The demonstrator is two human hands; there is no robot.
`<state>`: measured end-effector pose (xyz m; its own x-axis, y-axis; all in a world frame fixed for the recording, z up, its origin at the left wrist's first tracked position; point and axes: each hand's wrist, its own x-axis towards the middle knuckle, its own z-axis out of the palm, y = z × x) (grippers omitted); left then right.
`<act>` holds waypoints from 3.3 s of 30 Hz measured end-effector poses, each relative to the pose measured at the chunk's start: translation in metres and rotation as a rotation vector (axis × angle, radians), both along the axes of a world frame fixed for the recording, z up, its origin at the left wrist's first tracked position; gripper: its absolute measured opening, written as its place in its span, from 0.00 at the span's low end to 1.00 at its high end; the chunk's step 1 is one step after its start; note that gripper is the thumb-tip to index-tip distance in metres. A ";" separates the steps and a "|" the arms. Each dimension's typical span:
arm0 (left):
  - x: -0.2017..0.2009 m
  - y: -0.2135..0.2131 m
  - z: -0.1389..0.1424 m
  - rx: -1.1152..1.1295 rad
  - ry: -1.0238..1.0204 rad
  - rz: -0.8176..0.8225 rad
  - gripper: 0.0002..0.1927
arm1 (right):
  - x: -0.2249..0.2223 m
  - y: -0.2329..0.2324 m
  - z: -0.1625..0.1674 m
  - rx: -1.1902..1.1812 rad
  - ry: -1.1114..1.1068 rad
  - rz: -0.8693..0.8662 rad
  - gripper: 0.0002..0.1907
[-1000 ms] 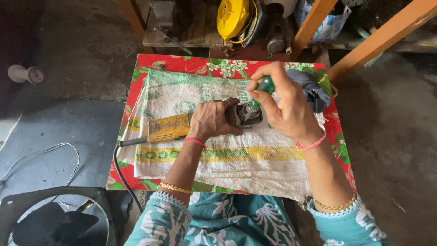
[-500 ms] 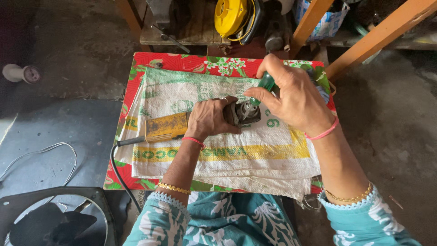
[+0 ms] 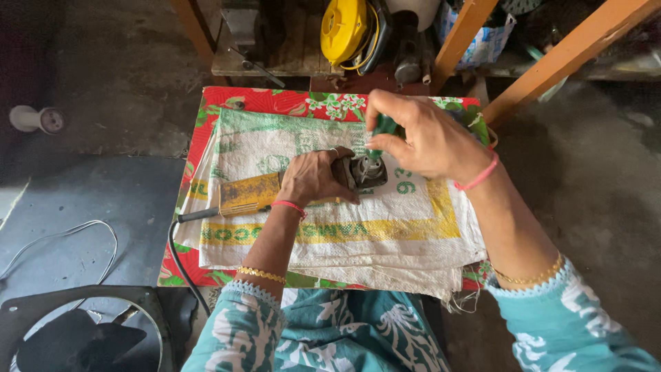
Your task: The person uses a green-handled screwdriver to loosen and tighten screws on a yellow power tool placed on a cloth-covered table. The person repeatedly adjusts the tool's position and manipulates the screwdriver to work on the device's housing.
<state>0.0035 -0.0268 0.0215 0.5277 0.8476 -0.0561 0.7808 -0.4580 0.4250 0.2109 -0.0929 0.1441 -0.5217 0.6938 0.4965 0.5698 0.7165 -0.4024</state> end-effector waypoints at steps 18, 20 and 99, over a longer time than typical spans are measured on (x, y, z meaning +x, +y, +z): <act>0.004 0.005 -0.014 0.094 0.298 -0.184 0.55 | -0.014 0.002 0.009 0.063 -0.239 -0.229 0.18; 0.006 0.011 -0.011 0.121 0.282 -0.185 0.52 | -0.012 0.005 0.011 0.043 -0.252 -0.206 0.18; 0.006 0.018 0.013 0.055 0.112 0.010 0.57 | 0.005 0.015 0.017 0.138 -0.367 -0.373 0.18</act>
